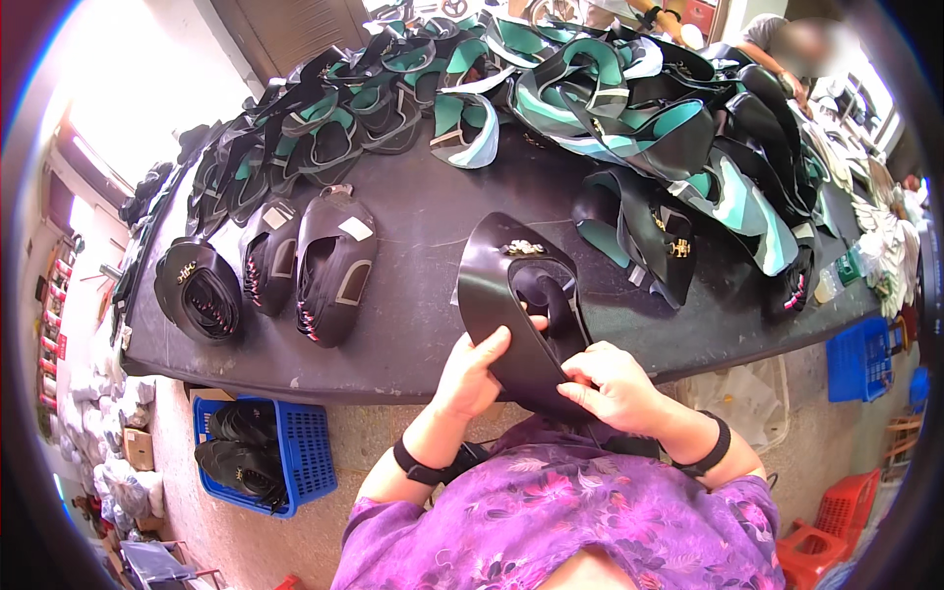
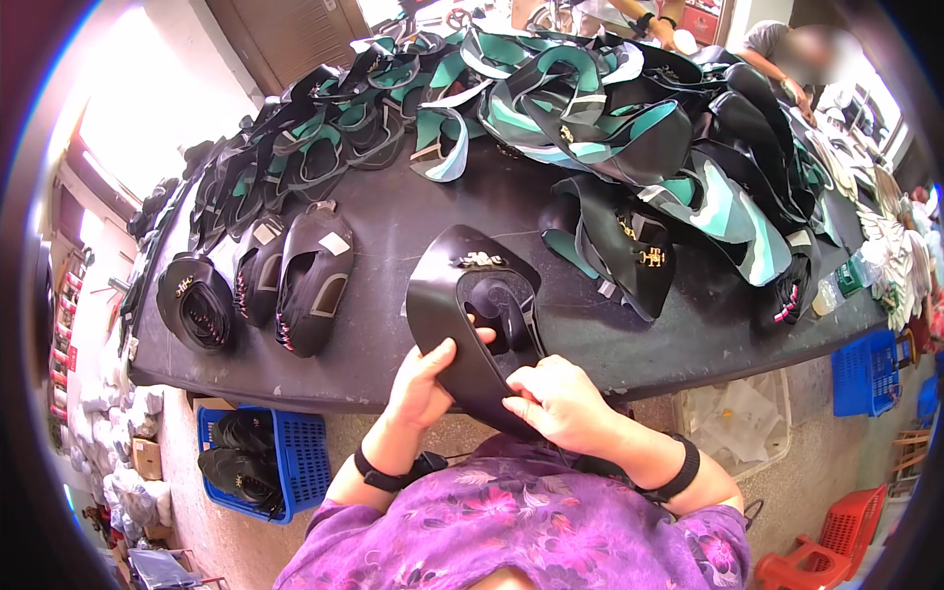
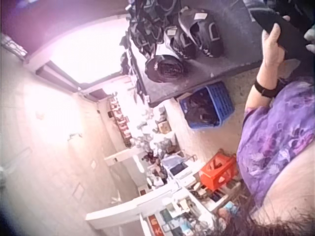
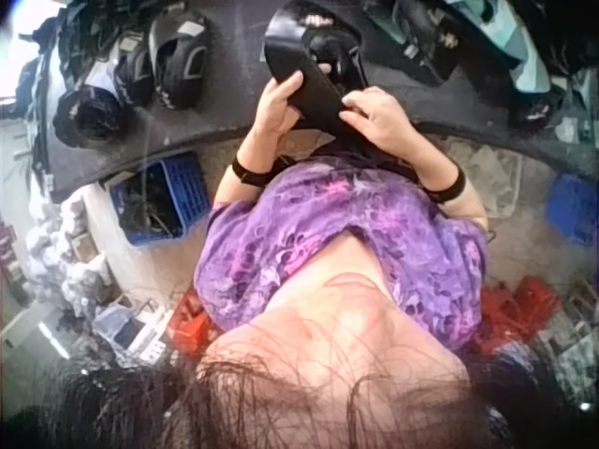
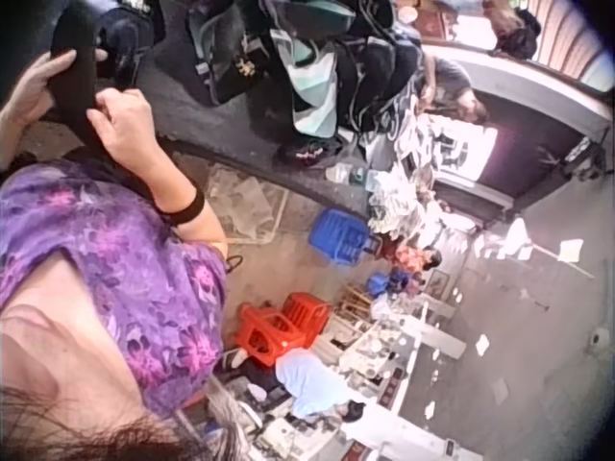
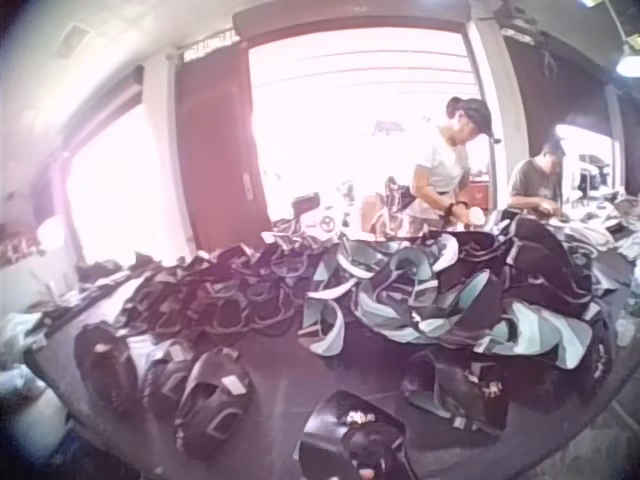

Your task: The recorder is inspecting and assembling black leather shoe components, specifically attaching inner linings to the outer shell at a factory workstation.

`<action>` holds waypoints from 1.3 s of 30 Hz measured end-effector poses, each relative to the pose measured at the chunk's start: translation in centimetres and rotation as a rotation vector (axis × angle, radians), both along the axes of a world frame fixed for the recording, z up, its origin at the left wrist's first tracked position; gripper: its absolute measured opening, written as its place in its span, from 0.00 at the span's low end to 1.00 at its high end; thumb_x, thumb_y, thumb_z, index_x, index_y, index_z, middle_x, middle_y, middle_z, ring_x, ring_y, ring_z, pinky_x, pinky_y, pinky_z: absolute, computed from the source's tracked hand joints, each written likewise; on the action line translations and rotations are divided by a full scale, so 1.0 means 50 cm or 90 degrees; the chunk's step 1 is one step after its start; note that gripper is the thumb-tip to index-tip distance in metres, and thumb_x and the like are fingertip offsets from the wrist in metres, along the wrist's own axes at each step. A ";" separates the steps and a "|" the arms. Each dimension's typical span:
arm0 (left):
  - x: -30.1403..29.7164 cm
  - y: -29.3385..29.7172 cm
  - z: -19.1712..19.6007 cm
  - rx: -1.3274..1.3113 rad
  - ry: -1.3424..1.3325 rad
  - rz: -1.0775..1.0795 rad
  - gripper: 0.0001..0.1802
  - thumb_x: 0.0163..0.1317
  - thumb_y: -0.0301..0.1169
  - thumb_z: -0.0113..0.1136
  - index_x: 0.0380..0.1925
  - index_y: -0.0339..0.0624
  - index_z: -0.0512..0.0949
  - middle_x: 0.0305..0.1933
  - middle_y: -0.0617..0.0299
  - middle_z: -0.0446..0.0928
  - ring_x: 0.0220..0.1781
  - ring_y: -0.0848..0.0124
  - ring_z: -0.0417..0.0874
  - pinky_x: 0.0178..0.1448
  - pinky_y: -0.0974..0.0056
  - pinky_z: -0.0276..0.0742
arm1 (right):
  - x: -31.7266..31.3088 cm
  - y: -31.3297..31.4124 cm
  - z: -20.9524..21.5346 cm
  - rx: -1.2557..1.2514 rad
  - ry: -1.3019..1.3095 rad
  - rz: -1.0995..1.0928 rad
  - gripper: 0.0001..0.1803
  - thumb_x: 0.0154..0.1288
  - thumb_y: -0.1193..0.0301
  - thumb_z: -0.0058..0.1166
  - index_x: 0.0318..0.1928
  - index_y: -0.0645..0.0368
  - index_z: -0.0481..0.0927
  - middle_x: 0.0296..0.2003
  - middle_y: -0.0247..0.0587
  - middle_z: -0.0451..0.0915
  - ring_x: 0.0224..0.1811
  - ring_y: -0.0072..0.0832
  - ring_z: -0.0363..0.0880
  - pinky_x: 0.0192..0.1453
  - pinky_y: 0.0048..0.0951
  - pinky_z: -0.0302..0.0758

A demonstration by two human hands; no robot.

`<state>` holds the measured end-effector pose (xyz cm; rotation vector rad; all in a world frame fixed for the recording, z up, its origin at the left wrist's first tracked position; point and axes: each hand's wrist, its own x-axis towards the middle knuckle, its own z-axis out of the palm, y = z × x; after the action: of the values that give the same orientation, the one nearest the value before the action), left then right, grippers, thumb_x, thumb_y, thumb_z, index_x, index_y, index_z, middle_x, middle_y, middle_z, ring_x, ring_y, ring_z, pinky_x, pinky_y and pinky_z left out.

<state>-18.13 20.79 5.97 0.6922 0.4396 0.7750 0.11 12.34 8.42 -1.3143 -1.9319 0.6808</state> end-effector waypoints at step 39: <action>0.007 0.108 -0.049 0.187 -0.277 -0.145 0.26 0.63 0.49 0.42 0.46 0.35 0.69 0.13 0.62 0.68 0.09 0.77 0.60 0.16 0.73 0.52 | 0.040 0.113 -0.124 -0.416 0.954 0.207 0.33 0.55 0.57 0.57 0.56 0.62 0.63 0.50 0.48 0.70 0.44 0.29 0.74 0.49 0.30 0.72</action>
<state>-17.79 26.19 3.50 0.8046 -0.1508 0.7540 2.12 18.00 2.20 -0.3775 -0.6332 1.8497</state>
